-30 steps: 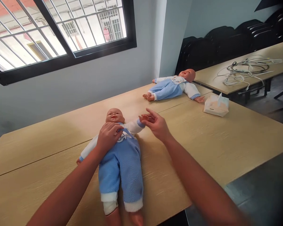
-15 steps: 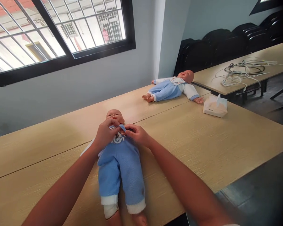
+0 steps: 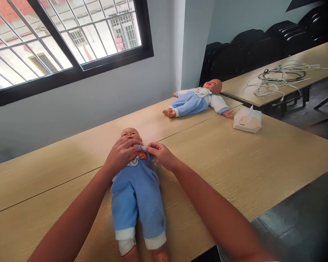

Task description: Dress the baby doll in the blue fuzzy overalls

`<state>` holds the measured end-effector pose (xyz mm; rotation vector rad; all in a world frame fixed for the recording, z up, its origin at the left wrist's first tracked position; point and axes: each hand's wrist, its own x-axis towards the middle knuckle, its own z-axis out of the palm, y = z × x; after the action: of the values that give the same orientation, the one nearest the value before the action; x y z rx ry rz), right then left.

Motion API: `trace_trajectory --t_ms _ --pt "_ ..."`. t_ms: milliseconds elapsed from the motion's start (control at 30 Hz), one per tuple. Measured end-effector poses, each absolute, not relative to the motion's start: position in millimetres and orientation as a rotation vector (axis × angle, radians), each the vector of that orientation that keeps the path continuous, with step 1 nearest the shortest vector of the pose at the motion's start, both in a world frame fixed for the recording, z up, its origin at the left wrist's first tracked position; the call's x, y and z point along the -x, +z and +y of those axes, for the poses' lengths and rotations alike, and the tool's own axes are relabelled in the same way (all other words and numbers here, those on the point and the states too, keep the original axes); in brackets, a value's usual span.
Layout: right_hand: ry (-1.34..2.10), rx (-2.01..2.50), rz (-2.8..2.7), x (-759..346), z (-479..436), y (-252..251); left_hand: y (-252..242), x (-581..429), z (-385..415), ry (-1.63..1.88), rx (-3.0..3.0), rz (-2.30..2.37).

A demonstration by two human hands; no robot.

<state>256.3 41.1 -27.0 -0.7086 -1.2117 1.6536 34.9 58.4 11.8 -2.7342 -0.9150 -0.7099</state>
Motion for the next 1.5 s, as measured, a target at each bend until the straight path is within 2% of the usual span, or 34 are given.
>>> trace_trajectory --t_ms 133,300,467,600,767,900,1000,1300,1500 --pt "1.613 0.761 -1.227 -256.8 38.4 -20.9 10.7 -41.2 37.7 -0.607 2.754 -0.999" --pt "1.557 0.791 -1.351 -261.2 35.4 -14.6 -11.0 -41.8 22.6 -0.768 2.616 -1.111" --pt "1.360 1.018 -1.433 -269.8 39.7 -17.0 -25.2 -38.7 13.2 -0.810 2.630 -0.972" --pt "1.462 0.968 -1.369 -271.7 46.6 -24.9 -23.9 -50.5 8.8 -0.872 2.674 -1.125" --pt "1.555 0.899 -1.348 -273.1 47.3 -25.3 -19.5 -64.9 14.9 -0.657 2.747 -1.225" --pt "1.422 1.085 -1.474 -277.5 40.6 -16.3 -19.0 -63.9 19.3 -0.704 2.746 -1.290" --pt "1.320 1.171 -1.557 -281.1 40.9 -15.3 -15.2 -61.7 15.0 -0.696 2.780 -1.176" --pt "1.672 0.978 -1.275 -292.7 65.6 -57.5 16.1 -47.4 -12.0 -0.551 2.863 -0.725" --pt "1.701 0.906 -1.180 -278.4 69.6 -70.1 35.3 -43.6 -38.2 -0.448 2.950 -0.594"
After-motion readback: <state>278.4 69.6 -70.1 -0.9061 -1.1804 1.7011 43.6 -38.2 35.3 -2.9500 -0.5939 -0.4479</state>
